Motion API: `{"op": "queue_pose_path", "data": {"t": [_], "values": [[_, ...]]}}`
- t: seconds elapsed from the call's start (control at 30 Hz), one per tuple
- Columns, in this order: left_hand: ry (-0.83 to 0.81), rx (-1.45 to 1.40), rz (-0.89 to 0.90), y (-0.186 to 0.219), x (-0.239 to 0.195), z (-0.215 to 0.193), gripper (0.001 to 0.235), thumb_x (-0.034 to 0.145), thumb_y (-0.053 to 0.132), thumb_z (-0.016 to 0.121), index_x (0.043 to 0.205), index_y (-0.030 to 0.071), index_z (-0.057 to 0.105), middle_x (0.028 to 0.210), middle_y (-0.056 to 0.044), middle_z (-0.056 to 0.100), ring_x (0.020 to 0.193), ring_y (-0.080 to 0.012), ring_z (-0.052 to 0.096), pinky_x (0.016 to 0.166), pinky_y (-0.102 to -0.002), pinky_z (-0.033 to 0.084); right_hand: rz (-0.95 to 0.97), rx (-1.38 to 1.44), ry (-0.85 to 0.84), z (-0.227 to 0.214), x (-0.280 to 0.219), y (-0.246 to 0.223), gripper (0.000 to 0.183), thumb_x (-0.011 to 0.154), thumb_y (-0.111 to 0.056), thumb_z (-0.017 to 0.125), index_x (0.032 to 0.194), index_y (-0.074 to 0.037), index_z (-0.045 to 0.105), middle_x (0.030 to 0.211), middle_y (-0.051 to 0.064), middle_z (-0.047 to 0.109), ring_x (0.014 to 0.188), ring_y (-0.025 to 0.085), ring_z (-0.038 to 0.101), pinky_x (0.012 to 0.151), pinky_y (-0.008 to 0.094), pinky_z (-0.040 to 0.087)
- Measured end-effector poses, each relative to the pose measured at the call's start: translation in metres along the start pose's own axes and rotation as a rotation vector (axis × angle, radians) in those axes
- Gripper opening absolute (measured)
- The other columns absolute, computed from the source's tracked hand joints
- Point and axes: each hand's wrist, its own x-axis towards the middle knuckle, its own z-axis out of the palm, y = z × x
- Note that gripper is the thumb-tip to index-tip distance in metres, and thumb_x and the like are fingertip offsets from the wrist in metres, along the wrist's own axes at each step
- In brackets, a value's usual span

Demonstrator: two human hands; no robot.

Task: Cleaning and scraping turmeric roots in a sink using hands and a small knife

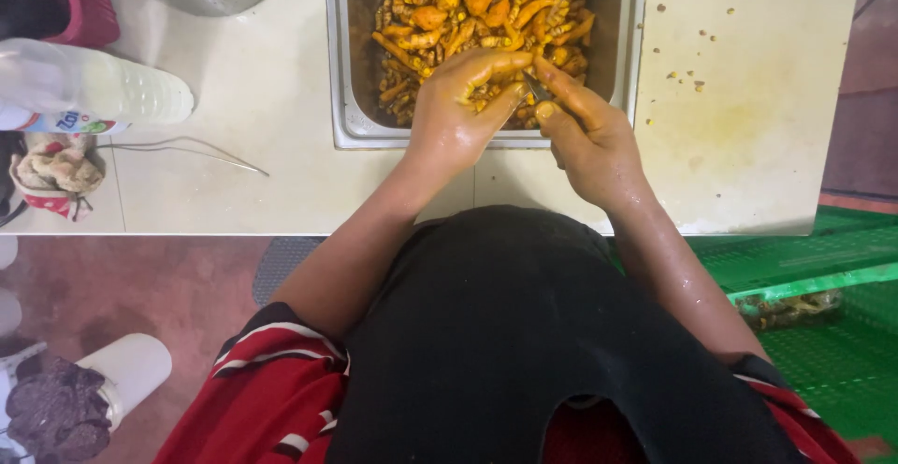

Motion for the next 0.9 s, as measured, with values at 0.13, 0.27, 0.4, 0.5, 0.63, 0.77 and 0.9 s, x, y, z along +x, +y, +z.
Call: {"op": "queue_pose_path", "data": {"t": [0.13, 0.27, 0.4, 0.5, 0.63, 0.77, 0.9], "values": [[-0.015, -0.071, -0.036, -0.007, 0.002, 0.001, 0.025, 0.093, 0.007, 0.076, 0.118, 0.011, 0.072, 0.117, -0.004, 0.076, 0.111, -0.0179, 0.072, 0.101, -0.033, 0.056, 0.043, 0.230, -0.012, 0.001, 0.010, 0.015, 0.043, 0.105, -0.013, 0.053, 0.148, -0.008, 0.055, 0.060, 0.000, 0.040, 0.044, 0.009, 0.035, 0.042, 0.022, 0.033], [-0.087, -0.048, -0.088, -0.017, 0.012, -0.008, 0.031, 0.095, 0.010, 0.077, 0.125, 0.016, 0.069, 0.126, -0.004, 0.074, 0.117, -0.0190, 0.071, 0.107, -0.037, 0.055, 0.267, 0.200, 0.074, -0.013, 0.026, 0.020, 0.042, 0.107, -0.013, 0.051, 0.148, -0.014, 0.056, 0.062, -0.005, 0.050, 0.043, 0.006, 0.039, 0.037, 0.020, 0.036], [-0.006, 0.132, -0.198, -0.043, 0.023, -0.033, 0.021, 0.097, 0.012, 0.071, 0.118, 0.016, 0.070, 0.121, -0.004, 0.074, 0.111, -0.0188, 0.071, 0.103, -0.036, 0.056, 0.493, 0.139, 0.197, -0.040, 0.034, 0.014, 0.053, 0.103, -0.016, 0.047, 0.154, -0.028, 0.050, 0.075, -0.007, 0.052, 0.056, 0.003, 0.042, 0.047, 0.019, 0.036], [0.034, 0.312, -0.337, -0.090, 0.030, -0.043, 0.036, 0.093, 0.012, 0.075, 0.128, 0.017, 0.066, 0.132, -0.009, 0.064, 0.120, -0.0260, 0.063, 0.107, -0.043, 0.052, 0.569, 0.035, 0.330, -0.070, 0.040, 0.033, 0.058, 0.109, -0.011, 0.043, 0.161, -0.036, 0.038, 0.108, 0.002, 0.062, 0.064, 0.002, 0.049, 0.053, 0.016, 0.046], [-0.004, 0.459, -0.489, -0.114, 0.042, -0.033, 0.049, 0.088, 0.005, 0.076, 0.132, 0.027, 0.067, 0.129, -0.007, 0.062, 0.122, -0.0268, 0.057, 0.107, -0.037, 0.054, 0.541, 0.108, 0.473, -0.094, 0.046, 0.072, 0.060, 0.105, -0.010, 0.040, 0.163, -0.028, 0.042, 0.103, -0.004, 0.060, 0.056, 0.000, 0.042, 0.048, 0.017, 0.042], [-0.167, 0.410, -0.412, -0.170, 0.038, 0.019, 0.020, 0.091, 0.011, 0.074, 0.111, 0.015, 0.077, 0.104, -0.009, 0.076, 0.045, -0.0033, 0.047, 0.043, -0.020, 0.050, 0.506, 0.159, 0.546, -0.106, 0.051, 0.136, 0.057, 0.109, -0.028, 0.043, 0.165, -0.021, 0.038, 0.077, -0.006, 0.050, 0.053, 0.005, 0.042, 0.041, 0.022, 0.037], [-0.389, 0.682, -0.471, -0.212, 0.042, 0.069, 0.018, 0.096, 0.025, 0.071, 0.110, 0.018, 0.079, 0.087, -0.004, 0.076, 0.068, -0.0195, 0.069, 0.051, -0.035, 0.058, 0.518, 0.447, 0.655, -0.096, 0.060, 0.113, 0.044, 0.104, -0.027, 0.042, 0.145, -0.018, 0.052, 0.071, -0.002, 0.045, 0.050, 0.009, 0.042, 0.040, 0.025, 0.034]]}}
